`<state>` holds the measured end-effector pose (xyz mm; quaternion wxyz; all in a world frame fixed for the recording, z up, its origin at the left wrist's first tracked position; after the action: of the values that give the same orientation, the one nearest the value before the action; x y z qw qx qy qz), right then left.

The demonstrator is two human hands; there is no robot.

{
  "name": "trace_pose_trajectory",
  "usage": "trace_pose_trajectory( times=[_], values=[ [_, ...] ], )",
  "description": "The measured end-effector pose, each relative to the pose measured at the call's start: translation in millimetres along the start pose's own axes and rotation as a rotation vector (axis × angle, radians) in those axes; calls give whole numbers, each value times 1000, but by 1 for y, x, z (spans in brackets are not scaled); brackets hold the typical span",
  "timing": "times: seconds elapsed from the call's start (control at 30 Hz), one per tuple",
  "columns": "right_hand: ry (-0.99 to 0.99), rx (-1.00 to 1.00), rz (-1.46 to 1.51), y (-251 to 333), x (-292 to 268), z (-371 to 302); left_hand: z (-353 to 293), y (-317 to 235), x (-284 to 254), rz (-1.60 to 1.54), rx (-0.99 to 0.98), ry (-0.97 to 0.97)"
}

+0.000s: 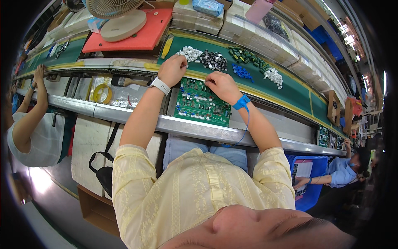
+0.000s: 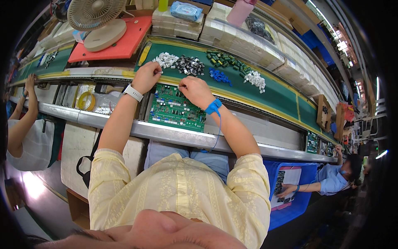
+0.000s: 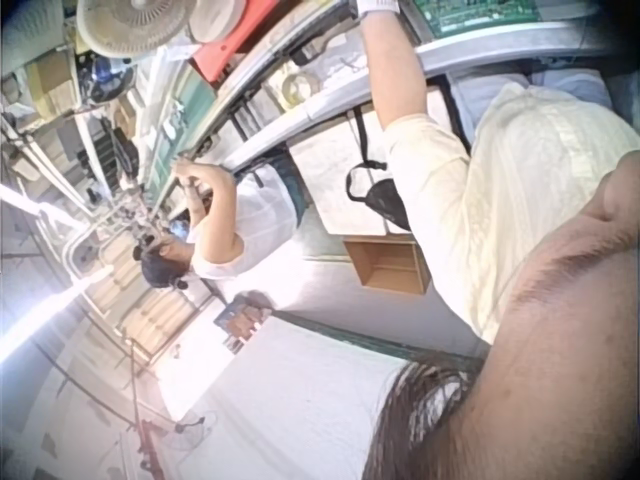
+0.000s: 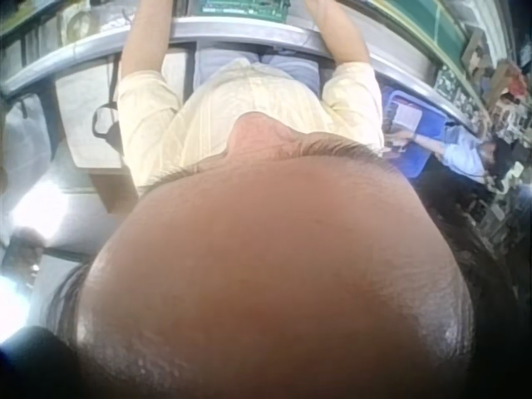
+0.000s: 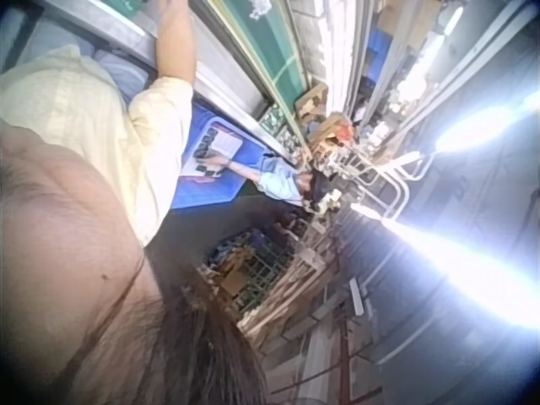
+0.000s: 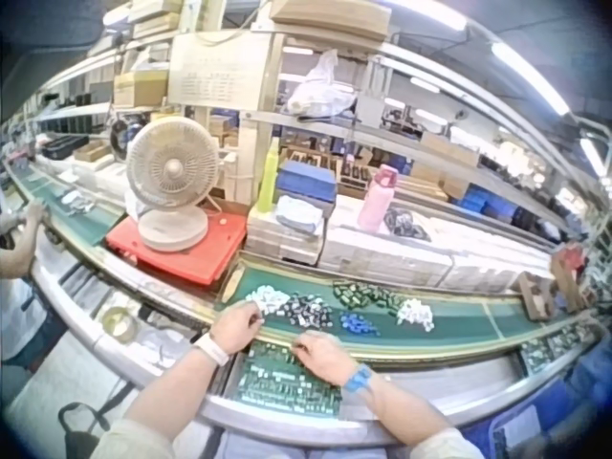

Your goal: Manually assemble components onto a printed circuit board on a factory assembly line.

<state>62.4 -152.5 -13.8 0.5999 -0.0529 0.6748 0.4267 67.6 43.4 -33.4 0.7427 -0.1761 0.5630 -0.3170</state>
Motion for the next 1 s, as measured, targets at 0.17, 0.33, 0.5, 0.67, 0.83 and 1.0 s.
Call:
trace_pose_trajectory(
  times=[0.17, 0.33, 0.5, 0.67, 0.83, 1.0],
  values=[
    [6, -31, -99, -1, 4, 3, -1, -4, -2, -23, 8, 15],
    [11, -36, -135, 1, 6, 5, 0, -2, -1, -21, 11, 7],
    [51, -13, -169, 1, 6, 6, 0, -3, -1, -37, -3, 14],
    [41, -83, -108, -8, 6, 6, -3, -6, -10, -39, 23, 3],
    [-62, -120, -19, -8, -17, -16, -36, -33, -26, -179, -36, 36],
    [-106, -146, -23, -21, -30, -57, -74, -72, -38, -116, 31, 186]
  ],
)
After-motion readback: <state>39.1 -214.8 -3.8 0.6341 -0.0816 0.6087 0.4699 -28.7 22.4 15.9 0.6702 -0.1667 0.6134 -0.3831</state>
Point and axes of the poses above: each hand's wrist, its own z-axis towards the middle knuckle, its own x-axis out of the palm, y = z × x, the point moved 3 cm from there along z, towards the middle knuckle, and after that the axes turned 4 degrees about y, right-handed, at the moved point
